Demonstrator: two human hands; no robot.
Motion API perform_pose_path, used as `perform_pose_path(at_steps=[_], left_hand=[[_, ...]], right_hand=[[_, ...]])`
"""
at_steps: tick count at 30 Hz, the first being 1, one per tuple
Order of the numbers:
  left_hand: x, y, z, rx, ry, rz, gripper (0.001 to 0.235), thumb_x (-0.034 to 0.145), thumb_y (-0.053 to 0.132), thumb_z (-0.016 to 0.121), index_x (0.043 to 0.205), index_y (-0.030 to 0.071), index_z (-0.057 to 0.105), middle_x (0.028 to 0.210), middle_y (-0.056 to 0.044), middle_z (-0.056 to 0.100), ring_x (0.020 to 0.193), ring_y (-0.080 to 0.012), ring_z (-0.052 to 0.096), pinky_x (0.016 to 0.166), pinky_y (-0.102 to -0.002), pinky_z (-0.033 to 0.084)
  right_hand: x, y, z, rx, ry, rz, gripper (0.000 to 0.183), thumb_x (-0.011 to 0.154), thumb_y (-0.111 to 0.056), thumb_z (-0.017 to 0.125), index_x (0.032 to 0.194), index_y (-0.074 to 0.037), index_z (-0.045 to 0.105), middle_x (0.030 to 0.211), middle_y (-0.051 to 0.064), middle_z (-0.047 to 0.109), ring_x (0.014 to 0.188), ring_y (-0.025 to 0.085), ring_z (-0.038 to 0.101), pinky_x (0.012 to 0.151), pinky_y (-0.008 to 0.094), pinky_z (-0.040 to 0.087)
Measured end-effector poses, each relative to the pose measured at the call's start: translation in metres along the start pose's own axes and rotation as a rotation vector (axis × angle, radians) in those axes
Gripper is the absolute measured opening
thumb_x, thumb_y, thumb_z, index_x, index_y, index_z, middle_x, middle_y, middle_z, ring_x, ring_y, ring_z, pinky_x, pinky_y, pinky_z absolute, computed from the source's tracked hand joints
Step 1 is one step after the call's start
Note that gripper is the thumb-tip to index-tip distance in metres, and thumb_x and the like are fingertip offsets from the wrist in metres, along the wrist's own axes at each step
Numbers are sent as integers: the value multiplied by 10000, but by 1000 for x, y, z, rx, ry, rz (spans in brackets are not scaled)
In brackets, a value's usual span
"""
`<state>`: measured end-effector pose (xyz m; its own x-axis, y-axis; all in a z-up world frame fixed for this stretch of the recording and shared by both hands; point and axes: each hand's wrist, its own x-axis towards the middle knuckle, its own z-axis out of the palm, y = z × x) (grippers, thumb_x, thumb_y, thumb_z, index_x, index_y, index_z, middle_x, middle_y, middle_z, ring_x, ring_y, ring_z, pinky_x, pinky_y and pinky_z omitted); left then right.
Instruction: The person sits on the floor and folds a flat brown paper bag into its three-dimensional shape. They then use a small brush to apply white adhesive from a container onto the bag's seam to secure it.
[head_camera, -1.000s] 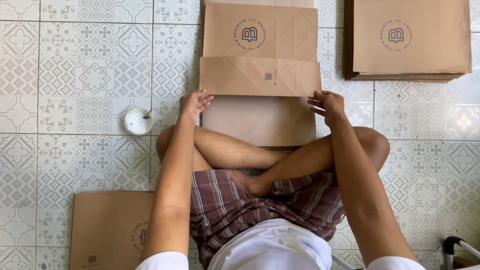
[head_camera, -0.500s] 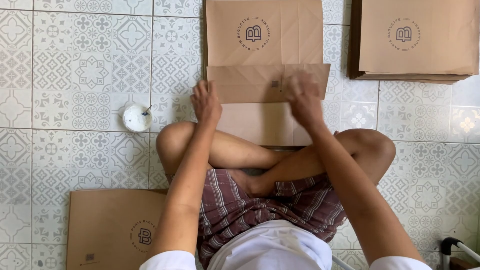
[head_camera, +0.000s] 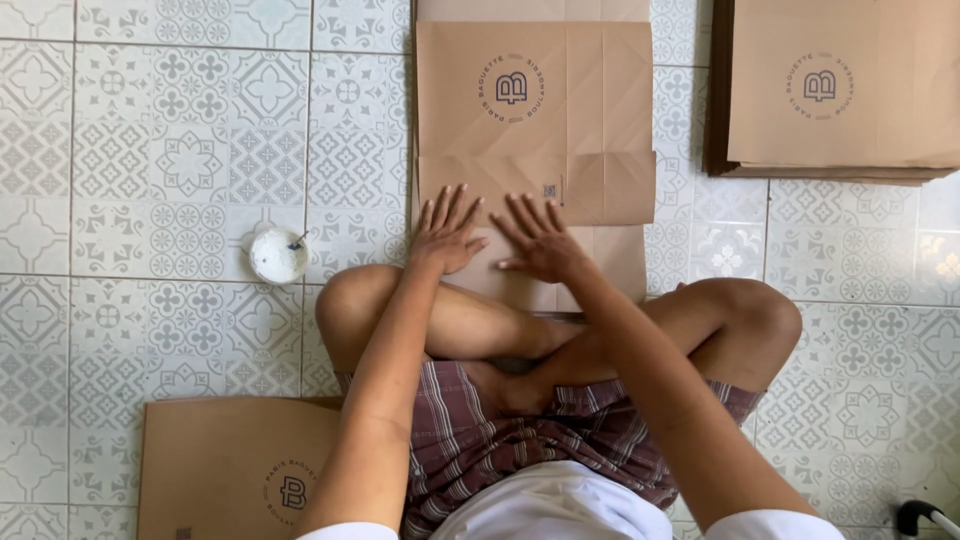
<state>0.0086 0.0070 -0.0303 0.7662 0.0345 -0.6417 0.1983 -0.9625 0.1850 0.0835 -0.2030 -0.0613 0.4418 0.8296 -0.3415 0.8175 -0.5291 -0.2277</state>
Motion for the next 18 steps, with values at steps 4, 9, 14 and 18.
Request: perform_pose_path(at_steps=[4,9,14,18], left_hand=[[4,-1,0,7,-24,-1,761,1018,709,172,1634,340,-80,1670,-14,-280,1532,-280,-265,1232,-497,-202],[8,-8,8,13,-19,-19,809,1002,728,233,1631,341,-96,1666,5,-291,1529,-269,-272,1226,-502,-210],[-4,-30,-11,-57,53,73,800,966,511,549,1636,291,170,1720,-39,-66,1577,-300,-42,1266,-538,39],[-14,-57,-10,-286,346,90,463,984,330,636,1425,197,593,1637,-59,353,1459,-322,409,1183,-474,376]], right_hand=[[-29,57,-11,-27,-203,160,999,874,-908,307,1661,-389,-24,1738,24,-172,1585,366,-104,1268,614,28],[-86,140,3,101,-519,482,1250,706,-939,551,1555,-535,-274,1673,-63,-336,1537,459,-150,1123,803,186],[-116,170,-23,113,-568,729,998,814,-831,565,1543,-212,279,1565,187,300,1431,448,361,1071,672,372],[-112,197,0,246,103,833,506,1000,-593,604,1271,-194,760,1046,173,762,957,460,738,748,554,589]])
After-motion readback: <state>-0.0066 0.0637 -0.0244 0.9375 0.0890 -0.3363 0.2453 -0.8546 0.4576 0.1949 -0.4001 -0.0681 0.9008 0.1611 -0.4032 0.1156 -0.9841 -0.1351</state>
